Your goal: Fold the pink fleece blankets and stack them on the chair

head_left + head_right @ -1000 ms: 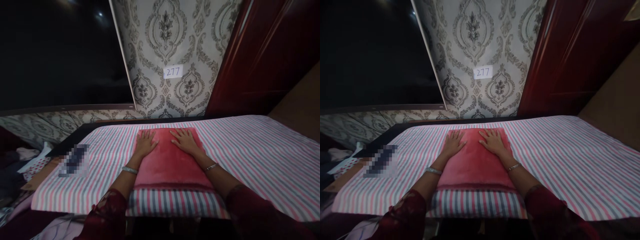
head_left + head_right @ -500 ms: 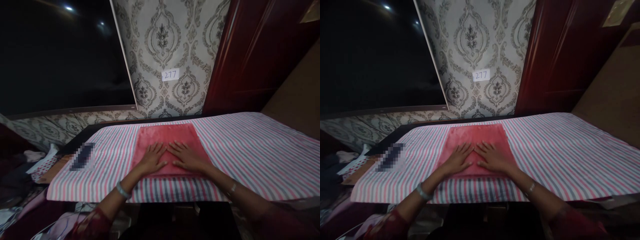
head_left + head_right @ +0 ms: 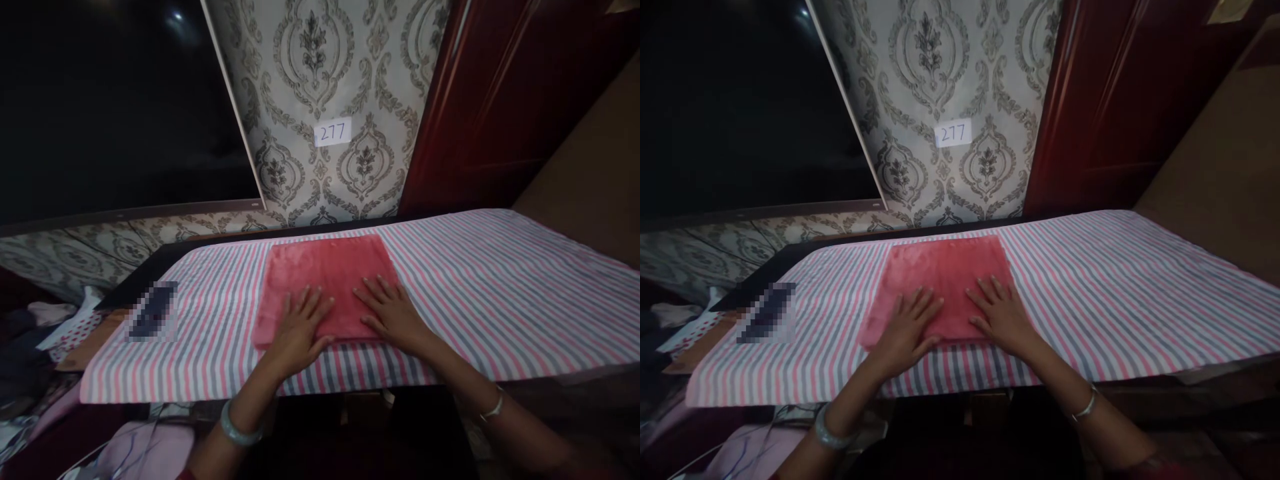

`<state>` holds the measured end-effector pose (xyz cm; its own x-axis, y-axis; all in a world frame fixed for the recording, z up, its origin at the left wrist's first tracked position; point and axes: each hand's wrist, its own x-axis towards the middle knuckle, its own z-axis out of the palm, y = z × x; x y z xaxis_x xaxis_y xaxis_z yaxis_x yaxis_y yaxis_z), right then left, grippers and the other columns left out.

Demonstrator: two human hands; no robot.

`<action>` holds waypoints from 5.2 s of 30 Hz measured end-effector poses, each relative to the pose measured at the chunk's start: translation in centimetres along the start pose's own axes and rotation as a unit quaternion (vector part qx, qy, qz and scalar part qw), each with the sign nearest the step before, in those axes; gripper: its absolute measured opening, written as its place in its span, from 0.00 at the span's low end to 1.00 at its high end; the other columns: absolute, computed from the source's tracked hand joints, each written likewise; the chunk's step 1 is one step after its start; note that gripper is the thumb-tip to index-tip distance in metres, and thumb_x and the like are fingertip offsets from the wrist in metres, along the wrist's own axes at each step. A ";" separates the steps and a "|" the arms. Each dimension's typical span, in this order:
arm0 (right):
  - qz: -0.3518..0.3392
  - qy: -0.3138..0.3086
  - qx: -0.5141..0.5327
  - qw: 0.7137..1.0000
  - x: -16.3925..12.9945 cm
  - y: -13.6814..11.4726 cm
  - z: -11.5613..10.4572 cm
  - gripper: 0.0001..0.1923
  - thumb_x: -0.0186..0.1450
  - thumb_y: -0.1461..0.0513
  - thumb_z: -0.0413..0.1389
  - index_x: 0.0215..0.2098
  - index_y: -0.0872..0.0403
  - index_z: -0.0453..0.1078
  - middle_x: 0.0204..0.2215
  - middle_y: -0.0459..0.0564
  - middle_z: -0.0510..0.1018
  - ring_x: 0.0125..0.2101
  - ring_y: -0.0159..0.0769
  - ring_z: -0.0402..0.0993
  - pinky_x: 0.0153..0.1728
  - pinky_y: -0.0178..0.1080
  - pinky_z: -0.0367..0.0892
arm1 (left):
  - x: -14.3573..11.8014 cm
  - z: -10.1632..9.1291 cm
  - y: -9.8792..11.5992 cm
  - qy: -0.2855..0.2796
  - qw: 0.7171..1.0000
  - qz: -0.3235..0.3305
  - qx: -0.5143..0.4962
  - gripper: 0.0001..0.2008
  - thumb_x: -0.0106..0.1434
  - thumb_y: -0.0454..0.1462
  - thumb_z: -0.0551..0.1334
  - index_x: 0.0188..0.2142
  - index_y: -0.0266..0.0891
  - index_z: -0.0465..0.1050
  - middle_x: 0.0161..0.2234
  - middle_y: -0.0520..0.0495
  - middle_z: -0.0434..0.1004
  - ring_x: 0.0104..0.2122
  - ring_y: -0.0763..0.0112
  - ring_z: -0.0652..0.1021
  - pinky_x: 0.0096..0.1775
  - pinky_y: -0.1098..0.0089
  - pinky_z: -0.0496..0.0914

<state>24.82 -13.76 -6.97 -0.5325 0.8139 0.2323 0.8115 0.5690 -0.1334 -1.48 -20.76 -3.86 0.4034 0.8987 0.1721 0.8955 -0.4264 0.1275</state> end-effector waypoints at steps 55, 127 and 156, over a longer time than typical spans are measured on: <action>-0.059 0.050 0.023 0.997 -1.2 -5.2 1.5 0.26 0.73 0.52 0.48 0.69 0.43 0.58 0.70 0.51 0.56 0.69 0.52 0.48 0.63 0.65 0.47 | -2.8 4.4 -4.0 0.198 0.964 -0.163 0.069 0.26 0.72 0.45 0.50 0.63 0.36 0.67 0.66 0.34 0.61 0.68 0.45 0.57 0.63 0.47 0.61; 0.099 0.059 0.054 0.992 5.7 -4.0 -0.5 0.14 0.71 0.65 0.46 0.42 0.53 0.75 0.41 0.54 0.78 0.37 0.40 0.74 0.34 0.39 0.64 | -1.1 7.1 3.8 0.144 0.984 -0.046 0.089 0.32 0.67 0.40 0.60 0.69 0.53 0.55 0.71 0.46 0.51 0.70 0.45 0.49 0.64 0.35 0.46; 0.061 0.145 -0.004 0.987 -0.8 1.1 3.2 0.29 0.72 0.51 0.43 0.65 0.53 0.64 0.65 0.60 0.63 0.68 0.59 0.47 0.58 0.63 0.58 | -0.5 1.1 -2.1 0.054 0.964 -0.245 0.091 0.28 0.70 0.45 0.55 0.67 0.40 0.61 0.69 0.33 0.54 0.68 0.38 0.55 0.58 0.40 0.63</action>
<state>25.38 -13.35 -10.40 -0.3397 0.8078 0.4818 0.8681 0.4664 -0.1700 -3.33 -20.22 -5.27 -0.0888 0.9673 0.2377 0.9957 0.0798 0.0473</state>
